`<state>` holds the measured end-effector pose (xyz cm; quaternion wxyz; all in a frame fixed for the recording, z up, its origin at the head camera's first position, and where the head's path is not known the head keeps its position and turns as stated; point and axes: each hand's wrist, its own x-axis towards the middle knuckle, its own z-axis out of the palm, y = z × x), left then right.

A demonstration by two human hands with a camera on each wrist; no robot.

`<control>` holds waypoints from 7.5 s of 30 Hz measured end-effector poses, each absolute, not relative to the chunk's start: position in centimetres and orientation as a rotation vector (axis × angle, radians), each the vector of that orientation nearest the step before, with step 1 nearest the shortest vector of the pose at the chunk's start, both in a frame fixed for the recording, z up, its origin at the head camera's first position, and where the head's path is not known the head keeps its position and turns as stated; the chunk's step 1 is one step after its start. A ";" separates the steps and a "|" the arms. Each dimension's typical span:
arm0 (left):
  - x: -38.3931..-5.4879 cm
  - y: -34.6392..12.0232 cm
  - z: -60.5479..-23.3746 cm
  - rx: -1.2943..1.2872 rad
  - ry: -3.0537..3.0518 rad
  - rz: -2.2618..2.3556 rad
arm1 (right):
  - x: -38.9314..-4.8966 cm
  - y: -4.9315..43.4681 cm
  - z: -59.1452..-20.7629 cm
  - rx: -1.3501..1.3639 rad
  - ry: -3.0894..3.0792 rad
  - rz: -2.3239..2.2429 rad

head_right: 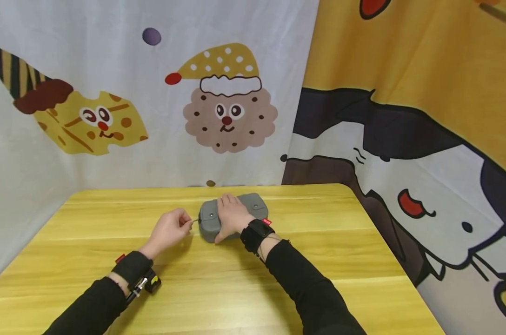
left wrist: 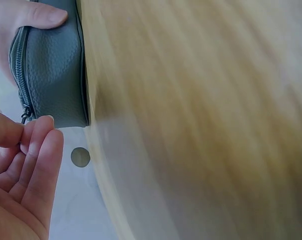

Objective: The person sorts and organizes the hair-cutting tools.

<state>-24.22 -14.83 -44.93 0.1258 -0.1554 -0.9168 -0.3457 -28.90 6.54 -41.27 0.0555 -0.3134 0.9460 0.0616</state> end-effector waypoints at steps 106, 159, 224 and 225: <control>-30.5 -11.8 -43.1 -0.517 -2.728 -0.447 | -31.9 10.3 -43.2 -1.324 2.730 -0.029; -27.1 -12.9 -42.8 -0.300 -2.825 -0.887 | -30.8 6.6 -43.5 -0.938 2.957 -0.041; -27.6 -12.4 -43.6 -0.239 -2.904 -1.059 | -28.4 17.1 -43.4 -0.618 2.834 -0.909; -27.5 -12.7 -43.6 -0.254 -2.895 -1.051 | -28.4 17.3 -43.2 -0.621 2.822 -0.921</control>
